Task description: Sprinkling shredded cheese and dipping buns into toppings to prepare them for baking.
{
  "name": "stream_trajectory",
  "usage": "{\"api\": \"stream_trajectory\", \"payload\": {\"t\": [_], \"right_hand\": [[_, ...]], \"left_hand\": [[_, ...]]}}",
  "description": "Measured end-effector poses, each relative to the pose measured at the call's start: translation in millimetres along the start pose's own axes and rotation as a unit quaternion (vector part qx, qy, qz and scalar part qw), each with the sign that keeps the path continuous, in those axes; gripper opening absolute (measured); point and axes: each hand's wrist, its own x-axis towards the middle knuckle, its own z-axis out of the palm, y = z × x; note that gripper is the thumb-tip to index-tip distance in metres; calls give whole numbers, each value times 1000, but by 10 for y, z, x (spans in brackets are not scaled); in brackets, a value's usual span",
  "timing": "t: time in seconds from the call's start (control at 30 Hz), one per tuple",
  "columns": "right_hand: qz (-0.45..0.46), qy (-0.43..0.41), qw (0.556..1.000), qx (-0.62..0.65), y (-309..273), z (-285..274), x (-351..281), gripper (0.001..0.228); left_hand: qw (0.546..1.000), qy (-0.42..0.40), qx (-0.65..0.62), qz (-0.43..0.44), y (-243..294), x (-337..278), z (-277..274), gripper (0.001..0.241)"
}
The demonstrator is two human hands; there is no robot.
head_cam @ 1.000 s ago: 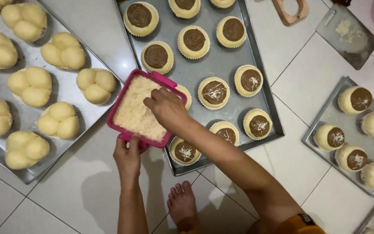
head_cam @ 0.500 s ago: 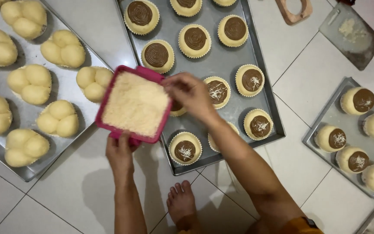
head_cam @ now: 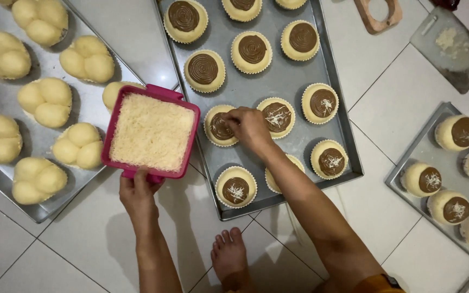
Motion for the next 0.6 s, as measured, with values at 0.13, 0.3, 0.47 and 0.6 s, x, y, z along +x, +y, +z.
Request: {"api": "stream_trajectory", "payload": {"t": [0.13, 0.3, 0.47, 0.6], "right_hand": [[-17, 1, 1000, 8, -42, -28, -39, 21], [-11, -7, 1000, -2, 5, 16, -30, 20], [-28, 38, 987, 155, -258, -386, -205, 19], [-140, 54, 964, 219, -632, -652, -335, 29]], "left_hand": [[1000, -9, 0, -5, -58, 13, 41, 32], [1000, -21, 3, 2, 41, 5, 95, 30], [999, -39, 4, 10, 66, 7, 166, 28], [997, -71, 24, -5, 73, -101, 325, 30]]}}
